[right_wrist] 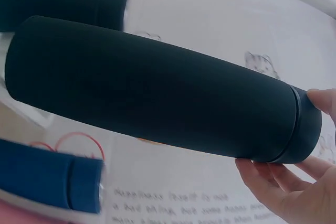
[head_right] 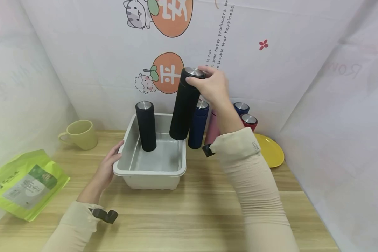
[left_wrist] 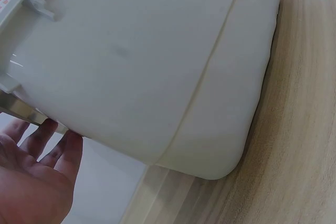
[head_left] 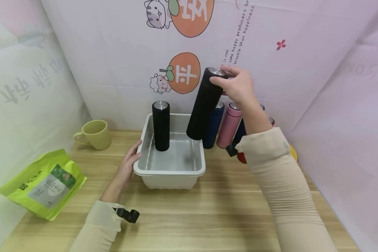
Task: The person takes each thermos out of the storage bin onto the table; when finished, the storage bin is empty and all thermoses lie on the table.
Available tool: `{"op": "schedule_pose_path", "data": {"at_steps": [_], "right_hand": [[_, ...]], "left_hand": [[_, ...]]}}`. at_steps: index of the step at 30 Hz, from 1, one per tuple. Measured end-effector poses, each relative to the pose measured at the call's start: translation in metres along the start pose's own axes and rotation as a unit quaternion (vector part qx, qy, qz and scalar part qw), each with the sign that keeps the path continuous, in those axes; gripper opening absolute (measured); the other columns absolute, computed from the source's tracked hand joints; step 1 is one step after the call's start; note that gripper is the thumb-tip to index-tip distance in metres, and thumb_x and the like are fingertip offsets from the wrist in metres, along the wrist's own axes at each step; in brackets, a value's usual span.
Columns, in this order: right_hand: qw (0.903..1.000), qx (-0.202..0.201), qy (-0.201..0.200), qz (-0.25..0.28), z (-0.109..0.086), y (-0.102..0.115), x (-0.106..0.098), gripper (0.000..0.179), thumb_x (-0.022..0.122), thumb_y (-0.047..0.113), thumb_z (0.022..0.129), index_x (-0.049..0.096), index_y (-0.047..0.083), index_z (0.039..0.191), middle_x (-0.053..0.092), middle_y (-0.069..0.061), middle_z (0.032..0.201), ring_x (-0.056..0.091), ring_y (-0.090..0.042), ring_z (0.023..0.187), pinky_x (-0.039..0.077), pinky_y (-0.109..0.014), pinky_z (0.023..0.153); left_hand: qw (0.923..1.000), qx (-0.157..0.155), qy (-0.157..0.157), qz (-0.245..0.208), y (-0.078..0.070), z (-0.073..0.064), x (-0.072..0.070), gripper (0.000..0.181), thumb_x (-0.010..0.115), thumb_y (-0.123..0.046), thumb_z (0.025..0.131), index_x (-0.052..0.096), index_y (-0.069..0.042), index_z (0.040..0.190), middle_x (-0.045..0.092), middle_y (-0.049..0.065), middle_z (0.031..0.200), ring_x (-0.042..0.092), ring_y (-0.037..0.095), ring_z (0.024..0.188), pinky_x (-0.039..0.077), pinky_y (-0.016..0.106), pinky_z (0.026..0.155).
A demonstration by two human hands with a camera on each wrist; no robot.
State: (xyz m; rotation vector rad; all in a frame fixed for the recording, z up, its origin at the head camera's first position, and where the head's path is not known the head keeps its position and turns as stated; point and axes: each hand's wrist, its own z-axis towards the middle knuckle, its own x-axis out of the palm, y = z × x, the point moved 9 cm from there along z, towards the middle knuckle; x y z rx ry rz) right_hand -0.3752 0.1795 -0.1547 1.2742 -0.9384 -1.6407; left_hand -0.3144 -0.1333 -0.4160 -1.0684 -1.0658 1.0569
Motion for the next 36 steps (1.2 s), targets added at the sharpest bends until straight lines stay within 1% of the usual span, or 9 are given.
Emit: {"op": "schedule_pose_path", "data": {"at_steps": [3, 8, 11, 14, 18, 21, 26, 32, 36], "right_hand": [[0.9998, 0.009, -0.015, -0.004, -0.002, 0.001, -0.016, 0.059, 0.076, 0.025, 0.085, 0.056, 0.020, 0.140, 0.051, -0.007, 0.140, 0.056, -0.024, 0.110, 0.049, -0.039, 0.093], [0.9988, 0.023, -0.028, -0.033, -0.006, -0.006, -0.037, 0.061, 0.074, 0.030, 0.086, 0.052, 0.023, 0.143, 0.048, -0.007, 0.144, 0.053, -0.025, 0.112, 0.047, -0.040, 0.096], [0.9976, 0.039, -0.033, -0.046, -0.009, -0.017, -0.047, 0.063, 0.074, 0.033, 0.087, 0.050, 0.025, 0.145, 0.045, -0.007, 0.146, 0.052, -0.027, 0.114, 0.046, -0.040, 0.097], [0.9957, 0.051, -0.041, -0.066, -0.011, -0.031, -0.057, 0.065, 0.073, 0.037, 0.086, 0.049, 0.025, 0.145, 0.044, -0.008, 0.147, 0.052, -0.028, 0.114, 0.046, -0.040, 0.096], [0.9922, 0.054, -0.051, -0.100, -0.015, -0.051, -0.066, 0.067, 0.072, 0.041, 0.086, 0.048, 0.025, 0.147, 0.042, -0.009, 0.148, 0.050, -0.028, 0.115, 0.047, -0.042, 0.094], [0.9894, 0.052, -0.059, -0.122, -0.017, -0.067, -0.071, 0.068, 0.071, 0.043, 0.086, 0.047, 0.024, 0.147, 0.043, -0.010, 0.148, 0.049, -0.030, 0.116, 0.047, -0.042, 0.094], [0.9843, 0.042, -0.077, -0.154, -0.020, -0.090, -0.073, 0.069, 0.071, 0.045, 0.085, 0.050, 0.020, 0.145, 0.049, -0.014, 0.142, 0.050, -0.030, 0.116, 0.047, -0.044, 0.093], [0.9822, 0.031, -0.086, -0.164, -0.023, -0.113, -0.070, 0.065, 0.071, 0.039, 0.086, 0.053, 0.015, 0.143, 0.052, -0.016, 0.137, 0.049, -0.031, 0.119, 0.046, -0.045, 0.094], [0.9785, 0.046, -0.093, -0.178, -0.026, -0.129, -0.067, 0.064, 0.071, 0.038, 0.086, 0.053, 0.015, 0.142, 0.050, -0.018, 0.138, 0.046, -0.033, 0.122, 0.044, -0.047, 0.096]], "left_hand": [[1.0000, -0.004, -0.002, 0.002, -0.001, 0.001, -0.002, 0.054, 0.035, -0.007, 0.103, 0.019, 0.002, 0.153, 0.006, 0.014, 0.161, 0.007, 0.026, 0.145, 0.010, 0.044, 0.115], [1.0000, -0.005, -0.005, 0.000, -0.002, 0.001, -0.004, 0.053, 0.034, -0.006, 0.103, 0.019, 0.003, 0.153, 0.007, 0.014, 0.161, 0.008, 0.026, 0.145, 0.010, 0.043, 0.115], [1.0000, -0.004, -0.006, -0.001, -0.002, 0.000, -0.003, 0.053, 0.034, -0.006, 0.103, 0.019, 0.004, 0.153, 0.007, 0.015, 0.161, 0.008, 0.027, 0.145, 0.010, 0.043, 0.115], [1.0000, -0.005, -0.005, -0.002, -0.002, -0.001, -0.002, 0.053, 0.034, -0.006, 0.103, 0.018, 0.004, 0.152, 0.007, 0.015, 0.161, 0.008, 0.027, 0.145, 0.010, 0.044, 0.115], [1.0000, -0.005, -0.004, -0.001, -0.002, -0.001, -0.001, 0.053, 0.034, -0.006, 0.103, 0.019, 0.004, 0.152, 0.007, 0.015, 0.161, 0.009, 0.027, 0.145, 0.010, 0.044, 0.115], [1.0000, -0.006, -0.005, 0.001, -0.002, -0.001, -0.001, 0.052, 0.034, -0.006, 0.103, 0.020, 0.003, 0.152, 0.007, 0.015, 0.161, 0.009, 0.028, 0.145, 0.010, 0.044, 0.115], [1.0000, -0.004, -0.004, -0.001, -0.002, -0.001, -0.001, 0.053, 0.035, -0.007, 0.103, 0.020, 0.003, 0.153, 0.007, 0.015, 0.161, 0.008, 0.028, 0.145, 0.010, 0.045, 0.115], [1.0000, -0.003, -0.003, -0.009, -0.002, -0.002, -0.001, 0.053, 0.035, -0.006, 0.103, 0.019, 0.004, 0.152, 0.007, 0.016, 0.161, 0.008, 0.027, 0.145, 0.010, 0.044, 0.115], [1.0000, -0.006, -0.004, -0.007, -0.001, -0.002, 0.000, 0.053, 0.035, -0.005, 0.103, 0.019, 0.004, 0.152, 0.007, 0.016, 0.161, 0.008, 0.027, 0.145, 0.010, 0.044, 0.115]]}}
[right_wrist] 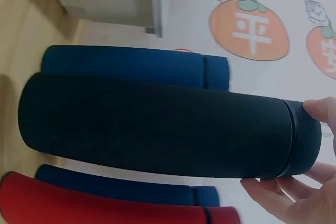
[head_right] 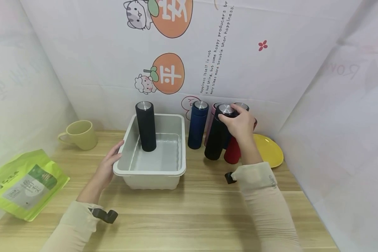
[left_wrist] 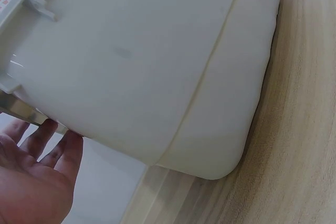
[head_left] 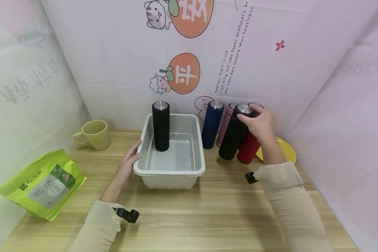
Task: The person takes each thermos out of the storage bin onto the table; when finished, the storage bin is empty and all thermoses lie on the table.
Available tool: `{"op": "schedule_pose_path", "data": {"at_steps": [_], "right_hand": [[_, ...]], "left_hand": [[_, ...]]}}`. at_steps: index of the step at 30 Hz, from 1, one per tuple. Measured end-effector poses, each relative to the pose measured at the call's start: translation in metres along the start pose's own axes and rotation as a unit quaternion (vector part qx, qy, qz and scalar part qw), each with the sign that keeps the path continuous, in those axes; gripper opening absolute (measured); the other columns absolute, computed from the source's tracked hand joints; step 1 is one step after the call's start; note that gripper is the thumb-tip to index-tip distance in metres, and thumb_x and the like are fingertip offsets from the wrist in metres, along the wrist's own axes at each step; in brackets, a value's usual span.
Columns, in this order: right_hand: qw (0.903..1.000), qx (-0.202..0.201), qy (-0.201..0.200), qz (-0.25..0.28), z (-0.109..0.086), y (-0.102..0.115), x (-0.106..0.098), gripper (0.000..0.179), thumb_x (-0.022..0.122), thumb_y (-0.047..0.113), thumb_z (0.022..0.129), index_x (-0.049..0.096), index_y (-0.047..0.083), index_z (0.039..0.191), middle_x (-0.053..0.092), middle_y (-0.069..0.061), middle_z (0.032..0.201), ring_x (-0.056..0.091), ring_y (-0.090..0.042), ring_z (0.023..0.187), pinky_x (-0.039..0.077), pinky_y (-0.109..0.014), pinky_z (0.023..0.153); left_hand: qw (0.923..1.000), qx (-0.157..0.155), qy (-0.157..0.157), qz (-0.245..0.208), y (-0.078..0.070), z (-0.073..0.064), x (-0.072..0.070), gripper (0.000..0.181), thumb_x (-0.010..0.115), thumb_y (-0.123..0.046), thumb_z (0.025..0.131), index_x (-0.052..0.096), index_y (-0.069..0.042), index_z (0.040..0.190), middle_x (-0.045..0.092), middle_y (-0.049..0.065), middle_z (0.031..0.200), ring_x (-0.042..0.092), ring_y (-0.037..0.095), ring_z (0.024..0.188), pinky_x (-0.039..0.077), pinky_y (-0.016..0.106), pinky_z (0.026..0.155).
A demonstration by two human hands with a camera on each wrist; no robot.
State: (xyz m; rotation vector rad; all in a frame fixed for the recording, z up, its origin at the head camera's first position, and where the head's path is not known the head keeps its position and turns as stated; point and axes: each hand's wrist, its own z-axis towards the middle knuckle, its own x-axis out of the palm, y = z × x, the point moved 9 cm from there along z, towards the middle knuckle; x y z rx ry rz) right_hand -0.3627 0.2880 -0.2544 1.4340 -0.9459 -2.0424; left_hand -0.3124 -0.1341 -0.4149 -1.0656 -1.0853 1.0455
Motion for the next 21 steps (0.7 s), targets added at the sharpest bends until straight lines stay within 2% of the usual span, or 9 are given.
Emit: {"op": "schedule_pose_path", "data": {"at_steps": [4, 9, 21], "right_hand": [[0.9996, 0.011, -0.002, -0.026, -0.002, -0.013, 0.009, 0.067, 0.069, 0.044, 0.086, 0.050, 0.017, 0.145, 0.044, -0.022, 0.141, 0.040, -0.037, 0.126, 0.043, -0.051, 0.097], [0.9987, 0.006, -0.015, -0.049, -0.002, -0.025, 0.017, 0.068, 0.068, 0.045, 0.086, 0.050, 0.016, 0.145, 0.045, -0.024, 0.141, 0.038, -0.040, 0.128, 0.038, -0.053, 0.100], [0.9986, 0.016, -0.020, -0.046, 0.001, -0.039, 0.029, 0.067, 0.068, 0.039, 0.087, 0.048, 0.014, 0.146, 0.045, -0.023, 0.143, 0.038, -0.040, 0.128, 0.037, -0.054, 0.101]], "left_hand": [[1.0000, -0.001, -0.001, 0.004, 0.000, 0.000, 0.000, 0.053, 0.035, -0.006, 0.103, 0.019, 0.004, 0.152, 0.007, 0.016, 0.161, 0.008, 0.027, 0.145, 0.010, 0.044, 0.115], [1.0000, -0.002, -0.001, 0.004, 0.001, 0.001, 0.000, 0.053, 0.034, -0.005, 0.103, 0.019, 0.004, 0.152, 0.007, 0.016, 0.161, 0.008, 0.028, 0.145, 0.010, 0.045, 0.115], [1.0000, -0.002, -0.002, 0.008, 0.002, 0.001, -0.001, 0.052, 0.034, -0.006, 0.103, 0.020, 0.002, 0.153, 0.007, 0.015, 0.161, 0.008, 0.027, 0.145, 0.011, 0.044, 0.115]]}}
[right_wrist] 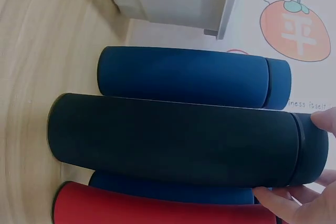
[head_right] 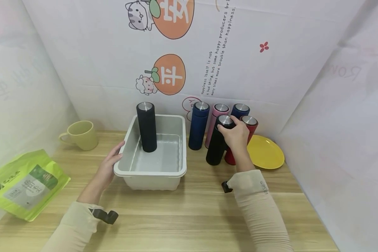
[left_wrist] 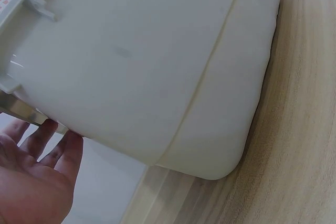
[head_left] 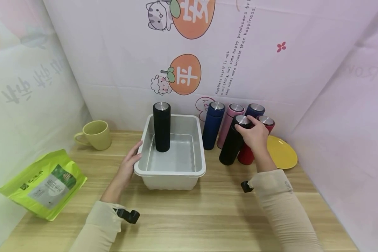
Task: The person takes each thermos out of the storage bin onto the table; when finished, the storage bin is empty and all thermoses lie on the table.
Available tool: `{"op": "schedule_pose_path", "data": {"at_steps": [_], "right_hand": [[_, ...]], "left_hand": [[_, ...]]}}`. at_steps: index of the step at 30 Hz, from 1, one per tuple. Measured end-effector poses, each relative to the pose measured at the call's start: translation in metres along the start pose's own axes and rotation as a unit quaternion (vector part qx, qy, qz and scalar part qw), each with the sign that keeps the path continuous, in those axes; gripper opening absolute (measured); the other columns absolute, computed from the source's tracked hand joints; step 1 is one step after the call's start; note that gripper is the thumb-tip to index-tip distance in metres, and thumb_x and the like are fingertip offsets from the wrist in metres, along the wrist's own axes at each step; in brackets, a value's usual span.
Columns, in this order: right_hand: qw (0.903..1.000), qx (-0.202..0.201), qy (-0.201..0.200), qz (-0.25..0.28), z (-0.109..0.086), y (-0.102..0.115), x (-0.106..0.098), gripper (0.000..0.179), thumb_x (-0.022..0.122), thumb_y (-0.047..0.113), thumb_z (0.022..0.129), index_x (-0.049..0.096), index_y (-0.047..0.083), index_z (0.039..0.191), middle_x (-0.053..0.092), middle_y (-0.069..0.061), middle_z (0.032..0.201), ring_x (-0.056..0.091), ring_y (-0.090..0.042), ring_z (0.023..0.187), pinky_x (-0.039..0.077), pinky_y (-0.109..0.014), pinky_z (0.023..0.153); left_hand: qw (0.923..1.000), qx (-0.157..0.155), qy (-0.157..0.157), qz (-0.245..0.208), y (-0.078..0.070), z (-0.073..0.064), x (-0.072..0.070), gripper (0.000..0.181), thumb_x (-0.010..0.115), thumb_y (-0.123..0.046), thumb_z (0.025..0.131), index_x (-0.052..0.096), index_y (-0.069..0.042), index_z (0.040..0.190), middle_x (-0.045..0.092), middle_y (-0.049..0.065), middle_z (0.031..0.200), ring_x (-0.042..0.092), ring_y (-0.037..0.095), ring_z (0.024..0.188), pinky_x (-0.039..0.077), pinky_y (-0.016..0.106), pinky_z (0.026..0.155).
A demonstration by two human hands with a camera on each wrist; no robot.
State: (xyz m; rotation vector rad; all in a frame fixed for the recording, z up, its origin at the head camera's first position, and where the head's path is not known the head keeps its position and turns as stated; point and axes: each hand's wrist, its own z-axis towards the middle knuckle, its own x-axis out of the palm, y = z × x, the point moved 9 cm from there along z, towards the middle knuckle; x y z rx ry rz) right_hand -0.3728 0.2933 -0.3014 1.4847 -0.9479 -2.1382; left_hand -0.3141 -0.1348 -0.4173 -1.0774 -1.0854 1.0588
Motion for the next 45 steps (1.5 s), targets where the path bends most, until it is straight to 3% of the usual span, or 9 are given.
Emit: {"op": "schedule_pose_path", "data": {"at_steps": [5, 11, 17, 22, 35, 40, 45], "right_hand": [[0.9999, -0.001, 0.016, -0.005, 0.001, 0.004, 0.001, 0.068, 0.067, 0.037, 0.088, 0.045, 0.012, 0.147, 0.044, -0.024, 0.143, 0.039, -0.041, 0.127, 0.039, -0.054, 0.100], [0.9982, -0.022, 0.041, -0.038, 0.002, 0.016, -0.007, 0.073, 0.069, 0.036, 0.089, 0.040, 0.007, 0.149, 0.039, -0.027, 0.145, 0.035, -0.043, 0.131, 0.032, -0.057, 0.105], [0.9962, -0.071, 0.039, -0.033, 0.004, 0.058, -0.022, 0.077, 0.070, 0.038, 0.088, 0.037, 0.006, 0.150, 0.033, -0.023, 0.150, 0.028, -0.040, 0.137, 0.026, -0.058, 0.107], [0.9947, -0.090, 0.042, -0.026, 0.008, 0.097, -0.020, 0.075, 0.069, 0.038, 0.089, 0.037, 0.011, 0.151, 0.035, -0.017, 0.152, 0.028, -0.035, 0.138, 0.025, -0.055, 0.109], [0.9852, -0.138, 0.102, -0.002, 0.011, 0.172, 0.049, 0.068, 0.072, 0.034, 0.088, 0.045, 0.009, 0.145, 0.046, -0.016, 0.144, 0.040, -0.031, 0.132, 0.035, -0.044, 0.106], [0.9841, -0.127, 0.122, 0.024, 0.011, 0.184, 0.080, 0.068, 0.073, 0.032, 0.088, 0.045, 0.010, 0.145, 0.047, -0.013, 0.143, 0.045, -0.029, 0.127, 0.042, -0.043, 0.100], [0.9821, -0.120, 0.140, 0.039, 0.010, 0.190, 0.108, 0.068, 0.075, 0.032, 0.087, 0.047, 0.010, 0.144, 0.048, -0.013, 0.142, 0.045, -0.028, 0.127, 0.041, -0.042, 0.100]], "left_hand": [[1.0000, 0.004, -0.001, -0.002, -0.001, 0.001, 0.000, 0.052, 0.034, -0.006, 0.103, 0.020, 0.003, 0.152, 0.007, 0.015, 0.161, 0.008, 0.027, 0.145, 0.010, 0.044, 0.115], [0.9999, 0.008, 0.005, -0.013, -0.002, 0.003, 0.003, 0.053, 0.034, -0.003, 0.102, 0.019, 0.005, 0.152, 0.007, 0.016, 0.161, 0.009, 0.029, 0.145, 0.012, 0.045, 0.115], [0.9998, 0.012, 0.007, -0.016, -0.002, 0.005, 0.003, 0.053, 0.034, -0.004, 0.102, 0.018, 0.005, 0.152, 0.005, 0.016, 0.161, 0.007, 0.029, 0.145, 0.011, 0.045, 0.115], [0.9998, 0.014, 0.008, -0.012, -0.003, 0.005, 0.002, 0.053, 0.034, -0.004, 0.102, 0.018, 0.005, 0.152, 0.005, 0.016, 0.161, 0.007, 0.028, 0.145, 0.010, 0.045, 0.115], [0.9997, 0.019, 0.007, -0.010, -0.003, 0.003, 0.001, 0.053, 0.033, -0.002, 0.101, 0.017, 0.007, 0.151, 0.007, 0.017, 0.161, 0.009, 0.031, 0.144, 0.013, 0.046, 0.114], [0.9997, 0.019, 0.006, -0.010, -0.002, 0.002, 0.001, 0.053, 0.033, -0.002, 0.101, 0.017, 0.007, 0.151, 0.007, 0.018, 0.160, 0.009, 0.031, 0.144, 0.014, 0.044, 0.114], [0.9997, 0.018, 0.009, -0.013, -0.002, 0.001, 0.002, 0.053, 0.033, -0.002, 0.101, 0.017, 0.007, 0.151, 0.007, 0.017, 0.161, 0.008, 0.031, 0.144, 0.013, 0.043, 0.114]]}}
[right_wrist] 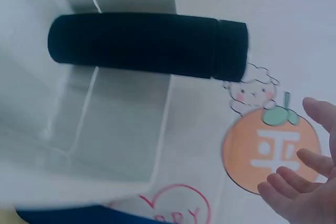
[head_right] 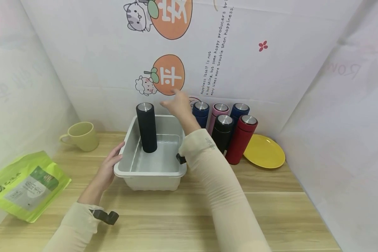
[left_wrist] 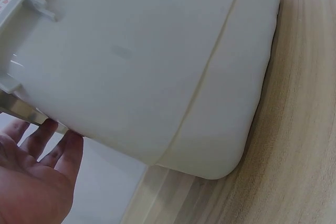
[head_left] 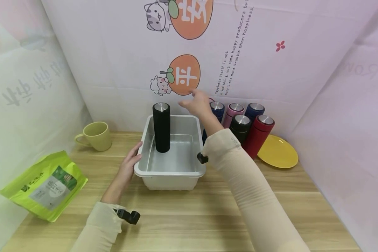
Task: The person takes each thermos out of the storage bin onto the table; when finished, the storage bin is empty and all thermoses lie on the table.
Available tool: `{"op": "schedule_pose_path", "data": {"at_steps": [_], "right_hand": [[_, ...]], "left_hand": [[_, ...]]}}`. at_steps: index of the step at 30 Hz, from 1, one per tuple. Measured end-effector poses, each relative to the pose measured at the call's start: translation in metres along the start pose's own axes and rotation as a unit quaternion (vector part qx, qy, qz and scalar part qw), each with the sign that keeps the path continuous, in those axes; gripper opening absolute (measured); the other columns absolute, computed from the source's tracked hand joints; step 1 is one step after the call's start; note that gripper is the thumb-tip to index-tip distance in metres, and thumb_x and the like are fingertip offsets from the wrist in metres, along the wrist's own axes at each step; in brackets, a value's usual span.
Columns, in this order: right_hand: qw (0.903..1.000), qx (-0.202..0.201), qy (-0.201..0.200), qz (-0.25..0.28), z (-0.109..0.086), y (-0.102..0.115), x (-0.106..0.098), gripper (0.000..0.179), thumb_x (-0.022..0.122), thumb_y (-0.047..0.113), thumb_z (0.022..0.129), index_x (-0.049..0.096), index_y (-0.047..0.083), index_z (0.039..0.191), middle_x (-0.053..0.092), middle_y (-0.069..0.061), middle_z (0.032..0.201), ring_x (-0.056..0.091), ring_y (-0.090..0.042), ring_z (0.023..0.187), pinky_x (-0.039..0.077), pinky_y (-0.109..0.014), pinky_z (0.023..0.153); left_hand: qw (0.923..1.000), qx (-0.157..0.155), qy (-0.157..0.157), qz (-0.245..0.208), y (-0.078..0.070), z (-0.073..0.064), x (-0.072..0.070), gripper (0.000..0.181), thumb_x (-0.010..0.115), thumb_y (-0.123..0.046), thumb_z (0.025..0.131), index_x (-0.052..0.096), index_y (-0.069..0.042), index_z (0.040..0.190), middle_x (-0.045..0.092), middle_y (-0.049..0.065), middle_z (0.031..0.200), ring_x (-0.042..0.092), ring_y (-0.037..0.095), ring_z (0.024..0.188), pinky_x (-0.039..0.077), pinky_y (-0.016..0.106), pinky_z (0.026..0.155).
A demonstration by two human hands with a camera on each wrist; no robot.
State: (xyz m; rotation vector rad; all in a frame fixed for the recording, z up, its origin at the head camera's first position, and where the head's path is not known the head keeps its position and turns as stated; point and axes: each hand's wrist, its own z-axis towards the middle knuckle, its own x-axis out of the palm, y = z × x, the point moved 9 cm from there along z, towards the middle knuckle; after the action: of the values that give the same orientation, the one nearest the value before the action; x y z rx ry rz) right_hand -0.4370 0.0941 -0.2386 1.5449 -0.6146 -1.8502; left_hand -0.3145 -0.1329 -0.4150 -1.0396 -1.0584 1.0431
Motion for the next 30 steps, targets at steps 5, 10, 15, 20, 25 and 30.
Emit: {"op": "schedule_pose_path", "data": {"at_steps": [5, 10, 15, 20, 25, 30], "right_hand": [[0.9994, -0.014, 0.020, 0.024, 0.007, 0.002, 0.031, 0.066, 0.076, 0.031, 0.086, 0.049, 0.010, 0.143, 0.048, -0.014, 0.142, 0.045, -0.027, 0.128, 0.042, -0.039, 0.100], [0.9978, -0.020, 0.046, 0.044, 0.009, 0.001, 0.060, 0.069, 0.075, 0.035, 0.086, 0.047, 0.012, 0.145, 0.048, -0.013, 0.143, 0.045, -0.026, 0.128, 0.043, -0.038, 0.099], [0.9963, -0.019, 0.064, 0.054, 0.009, -0.002, 0.080, 0.069, 0.074, 0.037, 0.087, 0.045, 0.015, 0.146, 0.047, -0.010, 0.144, 0.045, -0.025, 0.128, 0.042, -0.038, 0.099], [0.9937, -0.028, 0.066, 0.086, 0.007, -0.001, 0.089, 0.070, 0.075, 0.033, 0.087, 0.043, 0.015, 0.147, 0.047, -0.007, 0.145, 0.044, -0.025, 0.130, 0.042, -0.037, 0.100], [0.9939, -0.046, 0.072, 0.070, 0.008, 0.005, 0.095, 0.067, 0.075, 0.030, 0.087, 0.046, 0.015, 0.146, 0.048, -0.006, 0.144, 0.045, -0.022, 0.127, 0.039, -0.035, 0.103], [0.9953, -0.055, 0.069, 0.041, 0.010, 0.008, 0.099, 0.064, 0.075, 0.029, 0.088, 0.048, 0.014, 0.144, 0.049, -0.008, 0.142, 0.045, -0.022, 0.124, 0.036, -0.035, 0.103]], "left_hand": [[1.0000, 0.001, -0.002, 0.001, 0.001, 0.000, -0.002, 0.053, 0.033, -0.003, 0.101, 0.017, 0.006, 0.151, 0.007, 0.017, 0.161, 0.009, 0.030, 0.144, 0.015, 0.041, 0.114], [0.9999, 0.016, -0.006, -0.004, 0.000, -0.001, -0.002, 0.052, 0.034, -0.001, 0.101, 0.019, 0.009, 0.150, 0.007, 0.020, 0.160, 0.008, 0.032, 0.144, 0.021, 0.028, 0.111], [0.9996, 0.026, -0.006, -0.012, -0.001, -0.002, 0.000, 0.052, 0.036, -0.002, 0.101, 0.020, 0.011, 0.148, 0.008, 0.022, 0.159, 0.011, 0.034, 0.142, 0.029, 0.022, 0.103], [0.9998, 0.014, -0.007, -0.012, 0.001, -0.001, 0.002, 0.052, 0.035, -0.003, 0.101, 0.019, 0.008, 0.150, 0.008, 0.021, 0.160, 0.013, 0.033, 0.142, 0.029, 0.022, 0.103], [0.9999, 0.006, -0.009, -0.003, 0.001, 0.000, 0.001, 0.053, 0.033, -0.002, 0.101, 0.018, 0.007, 0.151, 0.007, 0.018, 0.160, 0.010, 0.030, 0.144, 0.019, 0.034, 0.112], [1.0000, 0.002, -0.009, 0.001, 0.000, 0.000, 0.000, 0.053, 0.034, -0.002, 0.101, 0.018, 0.007, 0.151, 0.008, 0.017, 0.160, 0.008, 0.029, 0.144, 0.011, 0.043, 0.114]]}}
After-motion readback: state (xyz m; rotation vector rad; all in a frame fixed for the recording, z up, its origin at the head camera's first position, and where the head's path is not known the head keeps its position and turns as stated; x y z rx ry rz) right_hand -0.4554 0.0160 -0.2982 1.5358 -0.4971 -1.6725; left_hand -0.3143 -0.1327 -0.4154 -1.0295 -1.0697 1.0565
